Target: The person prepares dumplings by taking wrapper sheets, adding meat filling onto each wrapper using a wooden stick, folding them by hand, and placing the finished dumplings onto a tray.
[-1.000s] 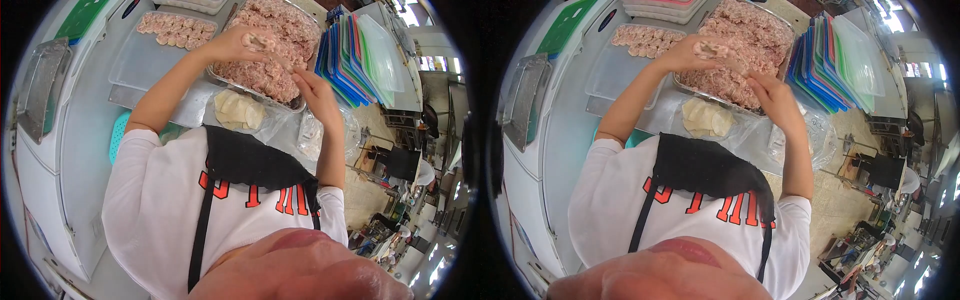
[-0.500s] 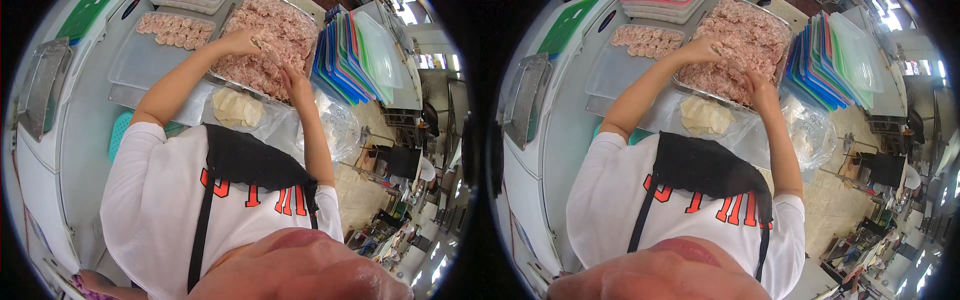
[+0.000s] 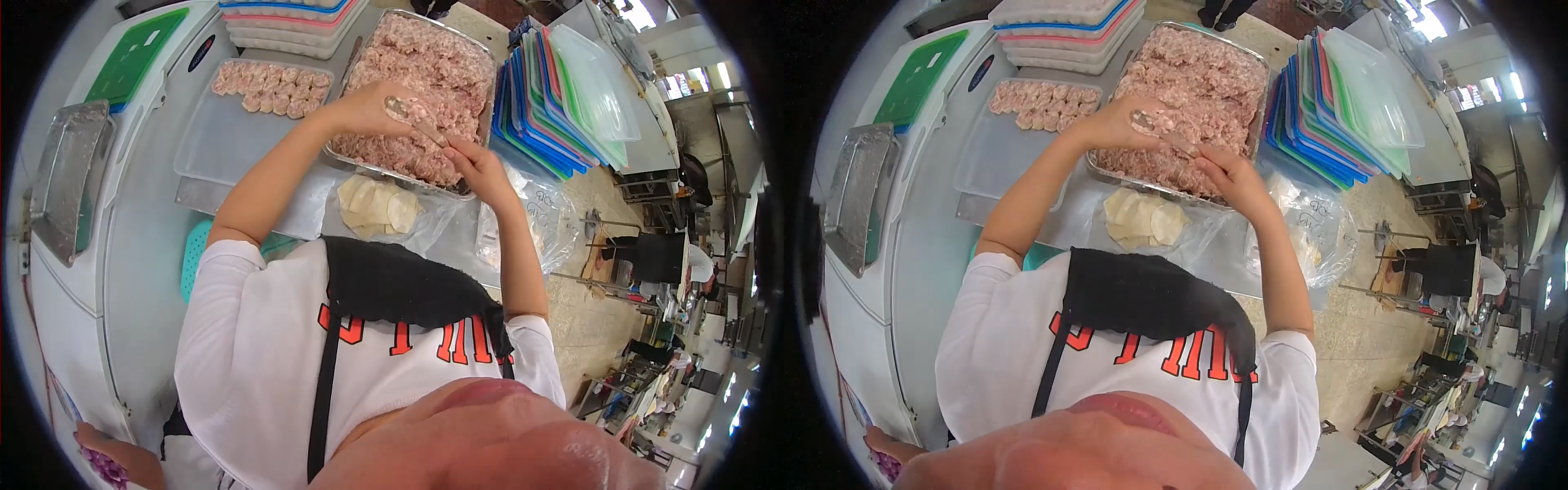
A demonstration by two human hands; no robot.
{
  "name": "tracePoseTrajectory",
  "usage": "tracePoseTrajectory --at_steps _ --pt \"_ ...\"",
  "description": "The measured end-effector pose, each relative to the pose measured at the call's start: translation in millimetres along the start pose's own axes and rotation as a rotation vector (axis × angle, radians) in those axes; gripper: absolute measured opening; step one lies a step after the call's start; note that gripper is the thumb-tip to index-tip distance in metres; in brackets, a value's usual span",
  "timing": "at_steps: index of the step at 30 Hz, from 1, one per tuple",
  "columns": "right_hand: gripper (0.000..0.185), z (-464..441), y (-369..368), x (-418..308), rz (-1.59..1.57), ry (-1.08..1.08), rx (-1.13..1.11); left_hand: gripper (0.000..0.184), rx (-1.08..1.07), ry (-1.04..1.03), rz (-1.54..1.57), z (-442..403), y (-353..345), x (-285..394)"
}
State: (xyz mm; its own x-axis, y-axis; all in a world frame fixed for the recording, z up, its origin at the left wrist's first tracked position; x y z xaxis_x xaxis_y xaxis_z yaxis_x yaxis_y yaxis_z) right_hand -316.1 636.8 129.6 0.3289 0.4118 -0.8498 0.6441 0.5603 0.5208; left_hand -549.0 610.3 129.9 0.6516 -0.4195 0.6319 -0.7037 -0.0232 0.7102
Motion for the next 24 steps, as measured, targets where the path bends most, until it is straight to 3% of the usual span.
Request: tracePoseTrajectory --at_steps 2,4,8,9,11,13,14,17,20,23,24 --pt "0.027 -3.0 6.2 -5.7 0.202 0.053 0.048 0.053 -0.086 0.045 -0.093 -6.1 -11.0 -20.3" --pt "0.025 1.0 6.1 -25.2 0.499 0.086 0.157 0.05 -0.107 0.242 0.095 -5.2 -23.5 -36.3" --pt "0.024 0.5 -28.0 6.9 0.344 0.168 0.233 0.045 -0.226 0.478 0.126 -5.0 -26.7 -32.3" --pt "0.024 -3.6 -25.0 32.9 0.28 0.225 0.246 0.045 -0.166 0.389 0.121 -5.9 -31.1 -37.3" --pt "0.025 1.0 -5.7 57.2 0.419 -0.007 0.165 0.046 -0.034 0.215 0.112 -7.2 -41.0 -55.1" --pt "0.028 9.3 7.4 68.9 0.502 -0.176 0.134 0.048 -0.11 0.273 0.26 -2.2 -30.1 -40.3" --pt "0.029 11.0 14.3 66.7 0.386 -0.173 0.158 0.049 -0.141 0.305 0.336 0.2 -21.9 -30.9" --pt "0.034 20.7 32.8 26.4 0.026 -0.199 0.228 0.053 0.06 0.086 0.121 0.6 0.8 -4.5" --pt "0.034 20.1 22.2 -5.1 -0.101 0.026 0.162 0.055 0.071 0.016 -0.052 -0.8 2.5 -2.3" --pt "0.031 15.6 -7.6 0.7 -0.109 -0.116 0.039 0.057 0.101 -0.139 -0.252 -3.8 -7.1 -5.6" --pt "0.031 13.4 -0.7 0.0 -0.004 -0.032 0.046 0.056 0.056 -0.069 -0.222 -4.7 -10.1 -9.6"
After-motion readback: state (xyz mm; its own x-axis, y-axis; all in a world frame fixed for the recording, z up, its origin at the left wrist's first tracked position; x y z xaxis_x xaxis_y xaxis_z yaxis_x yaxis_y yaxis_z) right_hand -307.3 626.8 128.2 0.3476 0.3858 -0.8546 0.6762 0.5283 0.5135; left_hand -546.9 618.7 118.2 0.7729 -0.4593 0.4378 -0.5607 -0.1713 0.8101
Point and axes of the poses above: each hand's wrist, its own z-axis away from the middle knuckle, its own y-axis out of the back of the hand, x = y × z, the point moved 4 cm from there along -z, towards the middle knuckle, and after that the axes turned 14 degrees about -z, right-handed, at the moved point
